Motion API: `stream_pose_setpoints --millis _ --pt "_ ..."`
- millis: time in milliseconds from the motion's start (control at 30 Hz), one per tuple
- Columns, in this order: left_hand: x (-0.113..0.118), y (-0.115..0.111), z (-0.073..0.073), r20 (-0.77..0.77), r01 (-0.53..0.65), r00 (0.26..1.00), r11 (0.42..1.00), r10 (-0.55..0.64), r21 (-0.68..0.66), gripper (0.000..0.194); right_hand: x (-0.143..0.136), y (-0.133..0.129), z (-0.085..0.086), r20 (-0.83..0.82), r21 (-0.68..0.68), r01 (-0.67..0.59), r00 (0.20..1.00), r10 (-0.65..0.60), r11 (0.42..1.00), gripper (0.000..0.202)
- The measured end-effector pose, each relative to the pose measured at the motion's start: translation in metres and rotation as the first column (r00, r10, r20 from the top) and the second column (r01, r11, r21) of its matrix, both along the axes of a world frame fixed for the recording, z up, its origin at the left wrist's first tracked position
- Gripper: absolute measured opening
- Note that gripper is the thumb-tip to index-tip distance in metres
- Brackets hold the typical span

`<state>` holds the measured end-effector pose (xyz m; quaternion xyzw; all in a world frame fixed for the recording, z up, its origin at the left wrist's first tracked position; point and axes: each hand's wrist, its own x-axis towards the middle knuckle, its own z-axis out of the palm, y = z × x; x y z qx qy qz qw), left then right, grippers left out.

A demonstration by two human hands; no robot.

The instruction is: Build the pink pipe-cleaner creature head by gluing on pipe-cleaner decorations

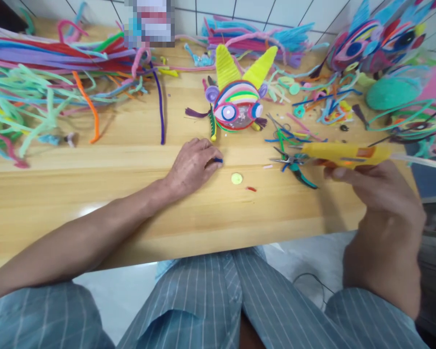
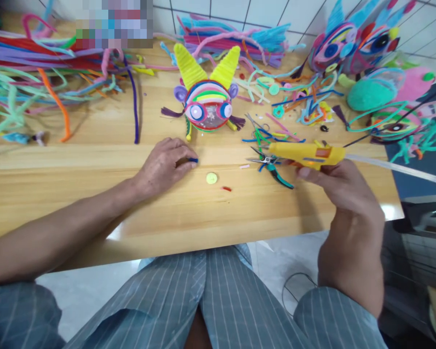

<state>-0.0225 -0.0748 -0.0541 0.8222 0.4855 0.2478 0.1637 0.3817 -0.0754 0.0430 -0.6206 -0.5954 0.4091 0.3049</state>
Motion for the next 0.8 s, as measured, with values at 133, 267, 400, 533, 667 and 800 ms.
stream_pose_setpoints --millis 133,267,400,533,667,800 --pt "0.001 -0.008 0.004 0.029 -0.047 0.998 0.999 0.047 -0.001 0.024 -0.027 -0.006 0.005 0.105 -0.131 -0.195 0.972 0.209 0.972 0.043" --pt "0.009 -0.031 0.009 -0.005 0.007 1.0 0.999 -0.007 0.035 0.035 -0.051 -0.008 0.009 0.255 -0.283 -0.353 0.869 0.425 0.892 0.061" --pt "0.021 -0.046 0.01 -0.09 0.084 0.993 0.995 -0.079 0.061 0.039 -0.059 -0.008 0.004 0.315 -0.265 -0.463 0.787 0.53 0.846 0.054" --pt "0.029 -0.041 0.007 -0.104 0.106 0.989 0.993 -0.1 0.051 0.03 -0.057 -0.007 -0.001 0.36 -0.234 -0.496 0.755 0.549 0.836 0.05" --pt "0.029 -0.037 0.006 -0.098 0.151 0.984 0.987 -0.145 0.051 0.024 -0.059 -0.007 0.0 0.374 -0.254 -0.489 0.746 0.551 0.835 0.06" --pt "0.026 -0.036 0.008 -0.091 0.184 0.98 0.981 -0.178 0.062 0.037 -0.062 -0.007 0.005 0.317 -0.244 -0.467 0.79 0.525 0.85 0.06"
